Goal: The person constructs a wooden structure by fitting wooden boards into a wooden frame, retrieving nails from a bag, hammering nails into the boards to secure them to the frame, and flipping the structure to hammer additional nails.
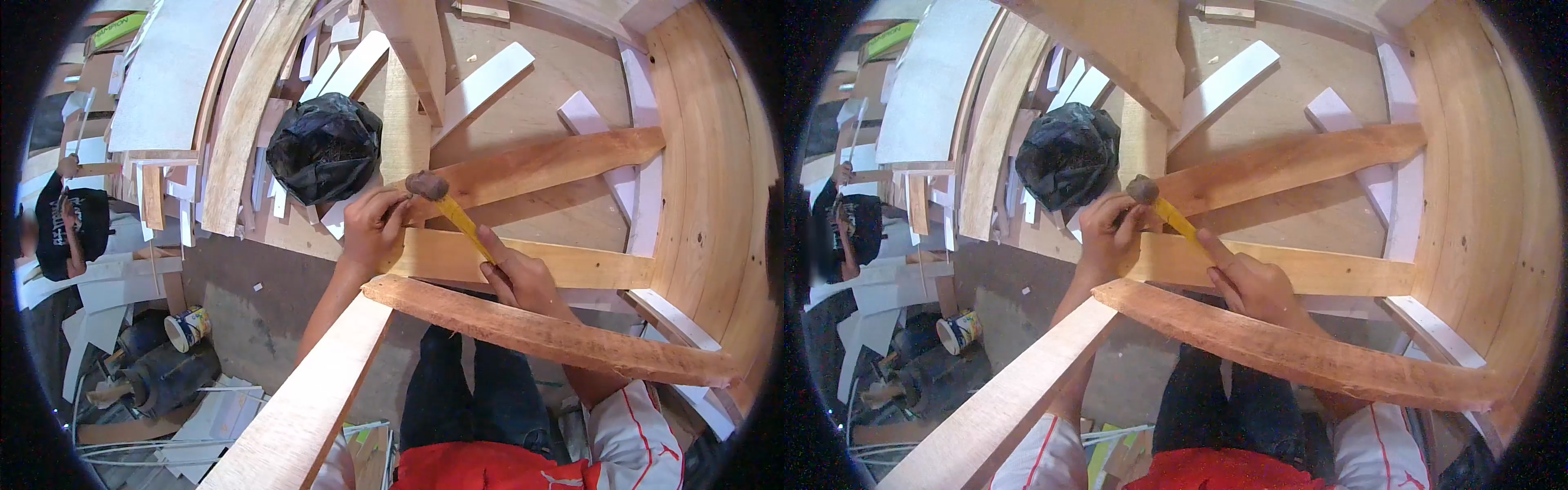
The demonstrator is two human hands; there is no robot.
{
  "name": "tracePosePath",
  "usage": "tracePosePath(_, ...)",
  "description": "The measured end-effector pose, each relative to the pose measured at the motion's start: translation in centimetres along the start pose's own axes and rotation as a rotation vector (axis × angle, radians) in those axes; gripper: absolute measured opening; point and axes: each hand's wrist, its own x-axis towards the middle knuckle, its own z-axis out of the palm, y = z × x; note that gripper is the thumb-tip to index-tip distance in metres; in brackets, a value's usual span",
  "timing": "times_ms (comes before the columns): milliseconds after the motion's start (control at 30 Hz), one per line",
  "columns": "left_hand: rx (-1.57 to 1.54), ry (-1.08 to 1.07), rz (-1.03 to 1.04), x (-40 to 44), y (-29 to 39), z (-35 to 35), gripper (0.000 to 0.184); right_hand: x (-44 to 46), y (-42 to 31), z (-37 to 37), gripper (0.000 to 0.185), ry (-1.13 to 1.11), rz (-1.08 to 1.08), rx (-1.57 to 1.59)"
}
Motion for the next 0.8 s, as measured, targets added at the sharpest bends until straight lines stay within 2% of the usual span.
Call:
tracePosePath(33,-0.002,-0.007,-0.016,0.0,0.1,0.0,0.008,-0.1,0.0,0.0,0.067,0.039,-0.028,0.035)
tracePosePath(133,-0.003,-0.020,0.012,0.1,-0.4,0.0,0.009,0.2,0.8,0.5,0.067,-0.086,0.047,-0.040)
tracePosePath(333,-0.035,-0.004,-0.015,0.0,-0.3,0.1,0.010,-0.2,1.1,0.9,0.066,0.058,-0.047,0.062)
tracePosePath(433,-0.017,0.006,-0.001,0.0,-0.3,0.1,0.011,0.1,1.2,1.0,0.064,-0.073,0.015,0.015)
tracePosePath(533,0.020,0.004,0.013,-0.2,-0.9,0.2,0.013,-0.1,1.3,0.1,0.063,-0.043,0.044,0.006)
tracePosePath(633,-0.121,-0.011,-0.144,-0.3,-0.1,-1.1,0.011,-0.1,1.6,-0.5,0.063,0.007,0.030,0.043)
tracePosePath(733,-0.043,0.183,-0.332,-0.4,-0.9,-0.5,0.012,-0.1,1.8,-0.8,0.062,-0.026,0.005,0.015)
tracePosePath(767,0.041,0.167,-0.328,-0.1,-1.4,-0.3,0.023,0.1,1.7,-0.9,0.062,-0.043,-0.008,-0.013)
tracePosePath(800,0.120,0.144,-0.393,0.2,-1.0,0.0,0.026,0.2,1.6,-0.9,0.061,-0.060,-0.021,-0.042)
